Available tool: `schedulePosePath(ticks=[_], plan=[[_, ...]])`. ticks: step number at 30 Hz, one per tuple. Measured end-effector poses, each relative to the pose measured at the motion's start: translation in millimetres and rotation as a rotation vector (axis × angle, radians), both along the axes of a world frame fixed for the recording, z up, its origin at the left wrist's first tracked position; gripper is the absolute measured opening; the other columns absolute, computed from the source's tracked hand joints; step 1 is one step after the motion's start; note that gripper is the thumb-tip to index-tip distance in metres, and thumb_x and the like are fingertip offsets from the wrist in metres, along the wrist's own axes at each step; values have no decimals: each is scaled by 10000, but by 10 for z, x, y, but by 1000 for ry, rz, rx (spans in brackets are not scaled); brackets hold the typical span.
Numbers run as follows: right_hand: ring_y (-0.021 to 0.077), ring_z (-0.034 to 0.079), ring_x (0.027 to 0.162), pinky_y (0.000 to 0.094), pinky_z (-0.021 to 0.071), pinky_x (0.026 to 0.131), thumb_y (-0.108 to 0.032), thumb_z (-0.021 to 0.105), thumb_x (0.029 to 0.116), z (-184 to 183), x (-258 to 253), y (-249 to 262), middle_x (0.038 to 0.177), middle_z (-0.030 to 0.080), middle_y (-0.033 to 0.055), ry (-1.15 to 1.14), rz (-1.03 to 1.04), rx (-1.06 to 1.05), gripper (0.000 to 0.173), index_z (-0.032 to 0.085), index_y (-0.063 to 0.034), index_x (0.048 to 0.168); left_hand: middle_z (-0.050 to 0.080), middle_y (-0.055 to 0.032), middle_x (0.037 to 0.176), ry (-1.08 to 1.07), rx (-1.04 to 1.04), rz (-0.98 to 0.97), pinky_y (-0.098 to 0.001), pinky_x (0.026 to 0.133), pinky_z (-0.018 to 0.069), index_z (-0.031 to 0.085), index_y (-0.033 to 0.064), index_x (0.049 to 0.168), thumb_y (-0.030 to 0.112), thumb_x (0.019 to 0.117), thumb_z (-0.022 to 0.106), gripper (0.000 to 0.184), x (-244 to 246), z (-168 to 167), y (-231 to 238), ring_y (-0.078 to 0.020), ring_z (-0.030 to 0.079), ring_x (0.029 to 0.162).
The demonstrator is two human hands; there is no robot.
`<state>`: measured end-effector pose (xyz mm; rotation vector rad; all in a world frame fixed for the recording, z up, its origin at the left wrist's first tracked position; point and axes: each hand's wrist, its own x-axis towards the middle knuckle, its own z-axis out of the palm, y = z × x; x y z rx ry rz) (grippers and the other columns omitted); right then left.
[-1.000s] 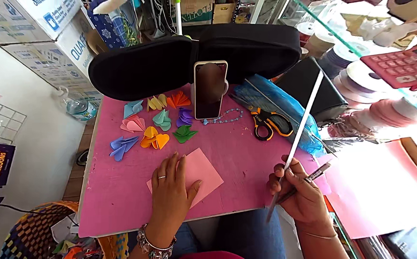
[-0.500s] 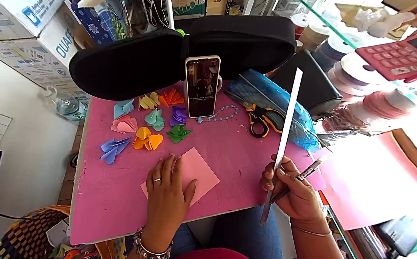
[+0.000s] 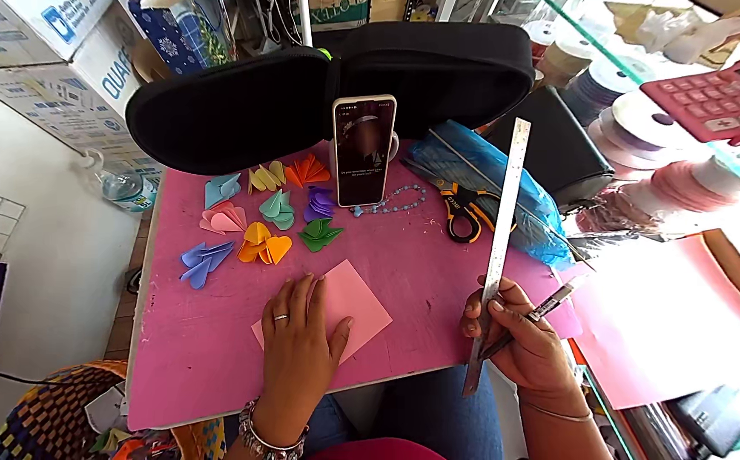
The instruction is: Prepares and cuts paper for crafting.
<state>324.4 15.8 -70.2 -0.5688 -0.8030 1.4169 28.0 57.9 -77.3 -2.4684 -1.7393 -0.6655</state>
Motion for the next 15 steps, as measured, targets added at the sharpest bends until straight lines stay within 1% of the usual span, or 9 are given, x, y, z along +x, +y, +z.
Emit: schedulePosePath(ticks=[11, 15], plan=[[173, 738, 822, 284, 624, 760, -154, 564, 1043, -10, 2, 0, 1000, 739, 110, -45, -2, 19, 284, 604, -131, 1323, 597, -144, 1436, 13, -5, 1, -605, 1089, 375, 615, 101, 1399, 632, 1011, 345, 711, -3, 0, 3, -414, 523, 1344], [169, 738, 827, 283, 623, 763, -156, 561, 1045, -14, 4, 2, 999, 741, 106, -47, 1, 25, 285, 605, -136, 1326, 600, -143, 1433, 9, -2, 1, -599, 1087, 375, 617, 103, 1397, 624, 1009, 359, 699, -2, -2, 5, -409, 524, 1343]])
